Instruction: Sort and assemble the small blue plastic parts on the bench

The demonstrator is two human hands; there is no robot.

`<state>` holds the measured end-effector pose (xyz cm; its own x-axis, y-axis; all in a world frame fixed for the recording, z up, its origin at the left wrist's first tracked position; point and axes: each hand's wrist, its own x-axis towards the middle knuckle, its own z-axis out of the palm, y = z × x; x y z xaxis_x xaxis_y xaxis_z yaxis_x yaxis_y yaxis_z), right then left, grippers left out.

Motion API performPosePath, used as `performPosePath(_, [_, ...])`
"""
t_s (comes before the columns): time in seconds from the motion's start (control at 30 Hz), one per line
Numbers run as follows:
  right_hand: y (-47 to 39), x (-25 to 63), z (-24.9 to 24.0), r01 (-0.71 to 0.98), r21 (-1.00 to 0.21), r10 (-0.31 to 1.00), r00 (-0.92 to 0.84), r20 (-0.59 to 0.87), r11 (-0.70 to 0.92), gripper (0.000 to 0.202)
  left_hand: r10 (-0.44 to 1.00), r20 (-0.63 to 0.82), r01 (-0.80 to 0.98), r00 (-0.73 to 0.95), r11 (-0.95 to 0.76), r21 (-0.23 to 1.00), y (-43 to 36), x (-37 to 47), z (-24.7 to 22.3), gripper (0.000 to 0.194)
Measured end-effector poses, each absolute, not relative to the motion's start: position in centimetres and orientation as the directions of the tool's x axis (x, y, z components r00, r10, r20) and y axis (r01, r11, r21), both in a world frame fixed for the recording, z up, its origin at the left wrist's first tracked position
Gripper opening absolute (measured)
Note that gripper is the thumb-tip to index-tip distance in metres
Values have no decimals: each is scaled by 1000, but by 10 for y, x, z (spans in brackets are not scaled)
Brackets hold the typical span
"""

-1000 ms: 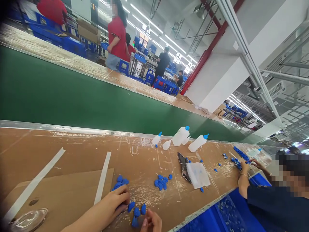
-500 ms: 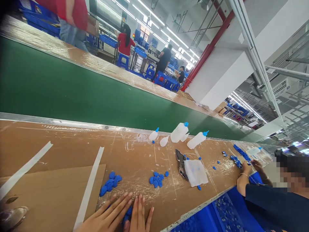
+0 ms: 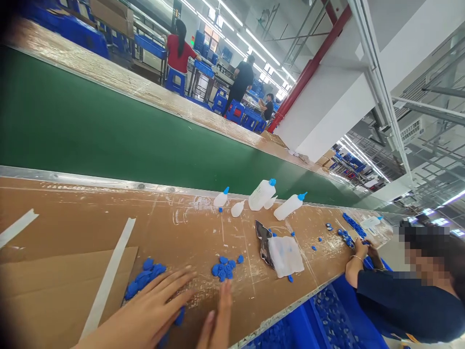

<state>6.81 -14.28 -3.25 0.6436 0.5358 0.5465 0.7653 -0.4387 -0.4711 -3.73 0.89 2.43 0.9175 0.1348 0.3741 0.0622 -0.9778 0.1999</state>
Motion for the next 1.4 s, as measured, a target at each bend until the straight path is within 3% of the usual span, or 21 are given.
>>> performPosePath(0.07, [-143, 98, -19, 725, -527, 499, 688, 527, -443, 43, 197, 287, 127, 938, -961, 245, 3, -4, 32, 67])
performPosePath(0.27, [-130, 120, -14, 715, -561, 591, 682, 431, -416, 42, 169, 193, 120, 967, -963, 242, -10, 34, 11, 65])
performPosePath(0.4, [-131, 109, -28, 710, -534, 609, 689, 394, -458, 44, 169, 165, 127, 972, -963, 238, -9, 21, 5, 67])
performPosePath(0.57, [-139, 105, -34, 801, -447, 672, 586, 453, -398, 57, 185, 125, 150, 975, -957, 249, -7, 9, 9, 65])
performPosePath(0.7, [-143, 107, -14, 868, -359, 752, 482, 450, -343, 48, 256, 96, 222, 962, -936, 272, -8, -3, 9, 52])
performPosePath(0.8, [-145, 106, 5, 871, -369, 774, 468, 427, -323, 41, 263, 59, 236, 963, -928, 289, -4, -15, 10, 48])
performPosePath(0.93, [-149, 102, 10, 876, -418, 765, 437, 474, -241, 40, 240, -37, 240, 970, -922, 305, 8, -32, 22, 60])
performPosePath(1.07, [-155, 98, 1, 783, -560, 717, 551, 426, -269, 26, 238, -171, 282, 956, -904, 321, 13, -32, 43, 61])
performPosePath(1.2, [-156, 88, -6, 580, -713, 609, 746, 270, -394, 36, 240, -114, 265, 964, -906, 330, 11, -10, 60, 51])
performPosePath(1.3, [-151, 77, -8, 461, -720, 541, 829, 141, -518, 54, 215, -89, 233, 972, -911, 341, 10, 6, 67, 30])
performPosePath(1.4, [-144, 69, -4, 439, -682, 547, 834, 68, -585, 58, 215, -88, 232, 973, -919, 317, 12, 14, 69, 18])
